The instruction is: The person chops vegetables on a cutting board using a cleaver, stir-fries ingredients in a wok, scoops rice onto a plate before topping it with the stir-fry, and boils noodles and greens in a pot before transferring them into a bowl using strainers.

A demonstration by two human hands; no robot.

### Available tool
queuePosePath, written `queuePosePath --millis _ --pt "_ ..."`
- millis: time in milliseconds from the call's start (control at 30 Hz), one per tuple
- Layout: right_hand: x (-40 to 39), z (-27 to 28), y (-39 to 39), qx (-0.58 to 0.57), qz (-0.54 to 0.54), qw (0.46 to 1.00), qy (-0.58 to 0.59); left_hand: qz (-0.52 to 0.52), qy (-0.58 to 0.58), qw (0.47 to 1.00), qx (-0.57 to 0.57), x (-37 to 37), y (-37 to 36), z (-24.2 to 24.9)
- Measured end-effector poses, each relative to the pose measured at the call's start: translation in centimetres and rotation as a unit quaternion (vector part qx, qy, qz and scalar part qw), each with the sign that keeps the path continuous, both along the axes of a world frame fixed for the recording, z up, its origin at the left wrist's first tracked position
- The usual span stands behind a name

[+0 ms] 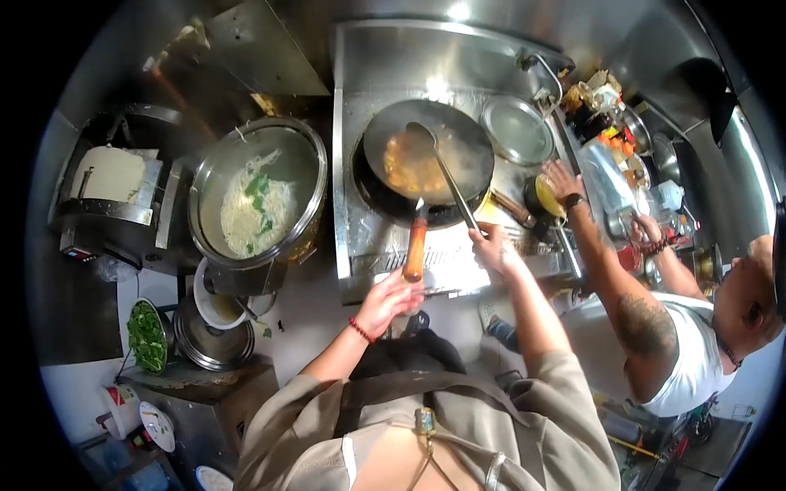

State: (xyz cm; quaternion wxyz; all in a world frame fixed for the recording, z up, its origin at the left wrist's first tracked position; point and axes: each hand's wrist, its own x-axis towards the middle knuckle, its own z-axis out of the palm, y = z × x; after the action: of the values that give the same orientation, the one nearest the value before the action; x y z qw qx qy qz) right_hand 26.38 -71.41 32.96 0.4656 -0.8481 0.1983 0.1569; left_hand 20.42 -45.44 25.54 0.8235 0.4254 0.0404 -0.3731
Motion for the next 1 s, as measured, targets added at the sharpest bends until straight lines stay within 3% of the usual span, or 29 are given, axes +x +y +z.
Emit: queuePosePath --millis 67,167,267,333,367,433,467,600,667,733,867,933,1000 --pt "1.8 -2.7 1.2 -0.127 0.025 0.984 -0.125 0.021 0.010 1.000 0.009 -0.4 1.1 -0.4" --pt "-0.3 -1.7 -0.8 -0.150 0.188 0.967 -0.086 0.068 0.022 0.997 0.040 -1.6 4.7 -1.6" --pt "-5.7 0.3 -2.6 -0.188 0.209 0.949 -0.145 0.148 0.047 0.982 0.109 -3.1 9.4 -2.4" --pt "-4.6 -4.1 -6.1 -0.235 0.219 0.946 -0.054 0.216 0.091 0.961 0.148 -4.5 12.9 -5.6" --pt "-4.0 0.2 -4.5 -0.123 0.118 0.985 -0.027 0.233 0.097 0.954 0.162 -5.4 14.3 -5.7" --pt "-2.8 -2.6 -5.0 -0.115 0.068 0.984 -0.116 0.245 0.095 0.951 0.166 -5.2 14.5 -6.0" --pt "-2.1 -0.6 -3.2 -0.190 0.089 0.974 -0.088 0.245 0.097 0.950 0.165 -5.4 14.5 -5.6" --pt "-0.8 -8.6 -0.1 -0.212 0.045 0.974 -0.063 0.218 0.135 0.949 0.186 -5.4 12.3 -6.3" --pt "-2.0 -7.5 -0.3 -0.163 0.100 0.971 -0.145 0.170 0.116 0.962 0.182 -5.2 10.5 -5.8" --pt "-2.4 -5.6 -2.3 -0.083 0.029 0.989 -0.117 0.130 0.103 0.969 0.185 -5.0 8.8 -4.5" --pt "-2.0 -11.8 -13.0 -0.257 -0.088 0.939 -0.210 0.216 -0.028 0.941 0.260 -4.8 7.3 -2.7" --pt "-2.4 -12.1 -14.4 -0.163 -0.216 0.937 -0.223 0.266 -0.117 0.907 0.305 -3.4 5.7 3.0" --pt "-1.0 -16.8 -8.8 0.086 -0.332 0.913 -0.219 0.321 -0.189 0.863 0.342 -1.9 4.2 8.0"
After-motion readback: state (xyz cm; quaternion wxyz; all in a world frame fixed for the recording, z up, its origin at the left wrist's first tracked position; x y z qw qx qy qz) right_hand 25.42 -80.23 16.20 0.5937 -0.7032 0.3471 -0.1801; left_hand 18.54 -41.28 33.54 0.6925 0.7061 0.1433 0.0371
